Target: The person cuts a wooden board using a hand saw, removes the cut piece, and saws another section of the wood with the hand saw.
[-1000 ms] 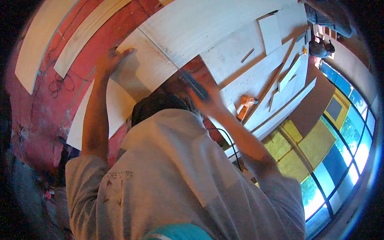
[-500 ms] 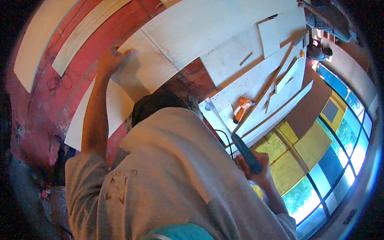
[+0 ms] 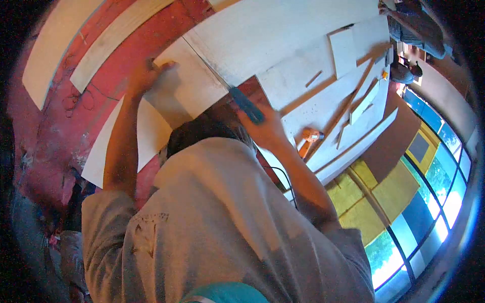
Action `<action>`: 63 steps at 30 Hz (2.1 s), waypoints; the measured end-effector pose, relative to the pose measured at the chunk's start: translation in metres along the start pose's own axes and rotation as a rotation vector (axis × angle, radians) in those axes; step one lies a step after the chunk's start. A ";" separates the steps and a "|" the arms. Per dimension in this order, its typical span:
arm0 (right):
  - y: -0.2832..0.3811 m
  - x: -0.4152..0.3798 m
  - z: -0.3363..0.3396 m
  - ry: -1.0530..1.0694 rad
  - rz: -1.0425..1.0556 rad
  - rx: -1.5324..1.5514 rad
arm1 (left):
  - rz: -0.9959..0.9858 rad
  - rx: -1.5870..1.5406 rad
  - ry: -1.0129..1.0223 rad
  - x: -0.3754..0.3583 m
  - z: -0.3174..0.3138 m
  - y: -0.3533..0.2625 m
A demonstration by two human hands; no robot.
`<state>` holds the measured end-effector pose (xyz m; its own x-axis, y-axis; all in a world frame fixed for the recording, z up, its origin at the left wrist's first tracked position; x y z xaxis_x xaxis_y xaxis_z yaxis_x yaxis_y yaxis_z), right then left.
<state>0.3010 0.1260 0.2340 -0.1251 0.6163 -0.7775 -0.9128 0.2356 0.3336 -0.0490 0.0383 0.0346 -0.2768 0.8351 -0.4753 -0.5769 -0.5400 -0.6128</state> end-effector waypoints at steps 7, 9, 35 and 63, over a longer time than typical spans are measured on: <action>-0.043 -0.210 0.123 -0.031 -0.020 -0.201 | -0.051 -0.016 0.019 0.005 0.003 -0.002; -0.040 -0.198 0.119 -0.050 0.041 -0.174 | -0.058 -0.003 -0.015 0.002 0.004 0.001; -0.040 0.046 -0.035 -0.022 0.260 0.175 | 0.076 -0.123 0.000 -0.005 0.002 -0.003; -0.055 -0.049 0.013 -0.057 0.129 0.062 | 0.016 -0.034 0.118 0.004 0.017 -0.017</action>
<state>0.3628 0.0927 0.2604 -0.2159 0.6853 -0.6955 -0.8648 0.1965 0.4621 -0.0536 0.0524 0.0541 -0.1919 0.8092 -0.5553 -0.5462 -0.5582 -0.6246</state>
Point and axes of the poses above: each hand's wrist, its own x-axis towards the middle knuckle, its own z-axis out of the back of the hand, y = z × x, the point moved 8 cm from there along x, towards the middle knuckle, and after that the axes turned 11 degrees about -z, right-handed, at the moved point
